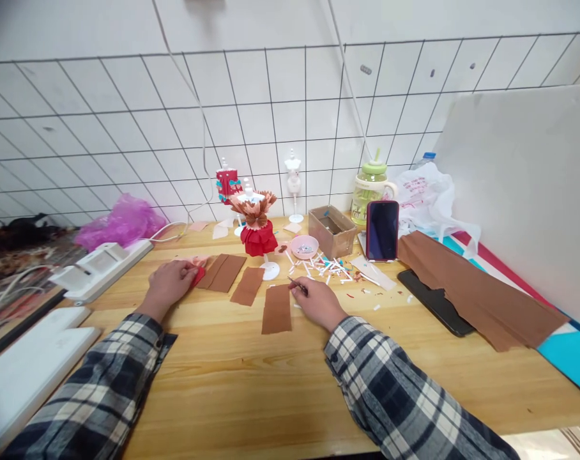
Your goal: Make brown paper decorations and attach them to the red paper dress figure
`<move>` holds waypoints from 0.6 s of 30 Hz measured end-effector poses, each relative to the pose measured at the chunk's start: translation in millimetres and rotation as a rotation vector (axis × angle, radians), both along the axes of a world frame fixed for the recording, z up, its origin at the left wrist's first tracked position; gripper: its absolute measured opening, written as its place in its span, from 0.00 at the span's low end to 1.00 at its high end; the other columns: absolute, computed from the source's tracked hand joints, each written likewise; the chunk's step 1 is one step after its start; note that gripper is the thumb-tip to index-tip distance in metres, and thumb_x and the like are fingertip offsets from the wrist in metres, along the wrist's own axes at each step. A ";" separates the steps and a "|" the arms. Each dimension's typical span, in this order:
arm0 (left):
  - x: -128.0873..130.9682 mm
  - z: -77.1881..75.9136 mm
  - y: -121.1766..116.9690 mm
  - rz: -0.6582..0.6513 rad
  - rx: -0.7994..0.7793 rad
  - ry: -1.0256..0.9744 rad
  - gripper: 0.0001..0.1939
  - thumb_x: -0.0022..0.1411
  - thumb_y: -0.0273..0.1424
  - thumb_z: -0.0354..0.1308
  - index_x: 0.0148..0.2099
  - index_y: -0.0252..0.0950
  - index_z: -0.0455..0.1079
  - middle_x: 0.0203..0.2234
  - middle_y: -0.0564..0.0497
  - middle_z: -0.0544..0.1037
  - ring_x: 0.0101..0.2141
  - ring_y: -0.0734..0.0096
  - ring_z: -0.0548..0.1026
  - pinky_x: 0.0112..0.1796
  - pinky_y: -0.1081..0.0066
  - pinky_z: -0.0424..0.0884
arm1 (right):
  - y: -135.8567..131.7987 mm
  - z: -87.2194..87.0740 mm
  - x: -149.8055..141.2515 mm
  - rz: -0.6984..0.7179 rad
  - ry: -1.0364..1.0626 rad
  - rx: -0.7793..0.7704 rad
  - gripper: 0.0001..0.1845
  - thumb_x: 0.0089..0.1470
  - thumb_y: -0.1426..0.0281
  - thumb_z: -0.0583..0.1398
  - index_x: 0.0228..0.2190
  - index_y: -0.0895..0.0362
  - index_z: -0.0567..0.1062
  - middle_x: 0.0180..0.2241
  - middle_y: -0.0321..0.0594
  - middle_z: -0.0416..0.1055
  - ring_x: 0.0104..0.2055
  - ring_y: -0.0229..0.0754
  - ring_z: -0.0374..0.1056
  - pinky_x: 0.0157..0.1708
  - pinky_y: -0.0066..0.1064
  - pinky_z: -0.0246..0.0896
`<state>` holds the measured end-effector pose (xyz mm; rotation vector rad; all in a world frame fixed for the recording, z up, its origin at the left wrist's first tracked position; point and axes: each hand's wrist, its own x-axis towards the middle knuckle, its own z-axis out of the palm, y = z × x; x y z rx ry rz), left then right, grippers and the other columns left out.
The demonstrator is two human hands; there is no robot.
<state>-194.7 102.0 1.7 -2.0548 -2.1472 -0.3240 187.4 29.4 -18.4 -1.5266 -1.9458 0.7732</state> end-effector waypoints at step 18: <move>30.0 2.3 -11.5 -0.162 0.064 -0.491 0.20 0.60 0.45 0.47 0.41 0.36 0.72 0.35 0.47 0.79 0.35 0.63 0.73 0.37 0.68 0.67 | 3.1 -0.1 2.0 0.017 -0.031 -0.002 0.13 0.57 0.64 0.54 0.40 0.51 0.76 0.36 0.36 0.76 0.36 0.40 0.69 0.35 0.30 0.58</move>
